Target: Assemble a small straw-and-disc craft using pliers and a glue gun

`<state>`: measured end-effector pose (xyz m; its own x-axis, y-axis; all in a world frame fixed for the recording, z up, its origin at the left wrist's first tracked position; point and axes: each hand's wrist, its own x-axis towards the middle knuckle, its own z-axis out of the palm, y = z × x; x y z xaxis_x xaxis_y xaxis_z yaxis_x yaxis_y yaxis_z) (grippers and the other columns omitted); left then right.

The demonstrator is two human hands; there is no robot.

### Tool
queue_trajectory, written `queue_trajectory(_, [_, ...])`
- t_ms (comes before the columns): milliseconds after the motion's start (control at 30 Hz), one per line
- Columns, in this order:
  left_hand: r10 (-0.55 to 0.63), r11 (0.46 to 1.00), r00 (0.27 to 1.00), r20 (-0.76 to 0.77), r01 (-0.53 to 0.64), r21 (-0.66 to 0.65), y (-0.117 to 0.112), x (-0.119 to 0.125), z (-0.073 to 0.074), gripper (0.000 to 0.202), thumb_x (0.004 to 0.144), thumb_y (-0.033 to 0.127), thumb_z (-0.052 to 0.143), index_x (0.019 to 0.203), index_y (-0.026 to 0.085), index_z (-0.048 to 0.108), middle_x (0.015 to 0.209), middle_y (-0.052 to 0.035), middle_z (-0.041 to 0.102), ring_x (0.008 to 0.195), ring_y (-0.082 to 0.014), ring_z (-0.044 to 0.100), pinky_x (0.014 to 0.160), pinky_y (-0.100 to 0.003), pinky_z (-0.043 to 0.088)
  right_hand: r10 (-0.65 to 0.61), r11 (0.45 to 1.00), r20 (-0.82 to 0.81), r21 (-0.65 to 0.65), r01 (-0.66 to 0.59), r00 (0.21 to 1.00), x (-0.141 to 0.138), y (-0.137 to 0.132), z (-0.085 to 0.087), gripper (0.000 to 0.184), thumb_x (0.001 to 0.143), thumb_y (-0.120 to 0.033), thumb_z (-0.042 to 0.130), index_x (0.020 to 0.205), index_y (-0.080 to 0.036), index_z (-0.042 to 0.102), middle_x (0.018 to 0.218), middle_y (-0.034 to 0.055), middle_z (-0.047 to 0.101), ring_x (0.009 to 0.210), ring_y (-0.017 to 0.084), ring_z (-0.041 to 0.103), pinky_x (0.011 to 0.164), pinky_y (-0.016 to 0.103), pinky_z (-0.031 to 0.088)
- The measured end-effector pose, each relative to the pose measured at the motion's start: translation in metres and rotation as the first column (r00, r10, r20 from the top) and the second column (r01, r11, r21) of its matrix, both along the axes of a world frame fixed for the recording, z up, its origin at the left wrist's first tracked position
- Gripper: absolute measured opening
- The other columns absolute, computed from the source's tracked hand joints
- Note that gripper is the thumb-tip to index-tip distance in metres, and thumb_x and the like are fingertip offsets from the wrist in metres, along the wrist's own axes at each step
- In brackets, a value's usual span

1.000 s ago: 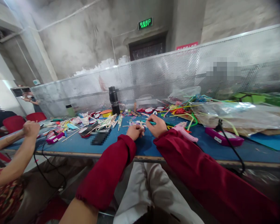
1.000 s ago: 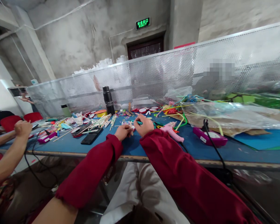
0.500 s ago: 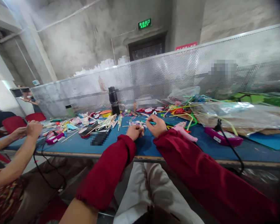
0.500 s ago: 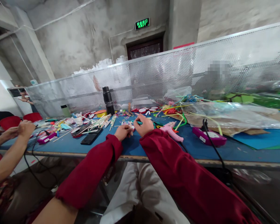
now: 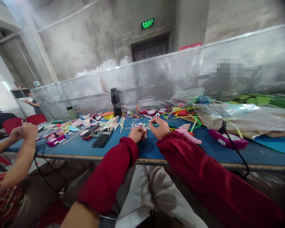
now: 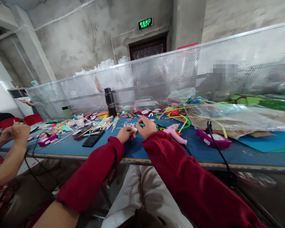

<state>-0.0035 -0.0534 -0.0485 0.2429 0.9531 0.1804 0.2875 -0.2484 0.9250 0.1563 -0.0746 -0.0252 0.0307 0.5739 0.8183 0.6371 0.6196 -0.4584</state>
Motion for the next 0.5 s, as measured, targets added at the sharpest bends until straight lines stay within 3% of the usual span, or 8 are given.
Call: queue_trajectory(500, [-0.002,1.0,1.0,0.004,0.002,0.001,0.0059,-0.0003,-0.0049,0.027,0.088,0.021,0.059,0.062,0.015,0.059,0.052,0.0028,0.057,0.043,-0.0076,0.05,0.049,-0.021,0.039,0.051,0.999,0.009,-0.008,-0.051,0.999,0.0001,0.0013,-0.0019,0.01,0.077,-0.028,0.055,0.07,-0.024,0.05,0.067,0.001,0.062,0.064,0.017,0.056,0.063,0.03,0.039])
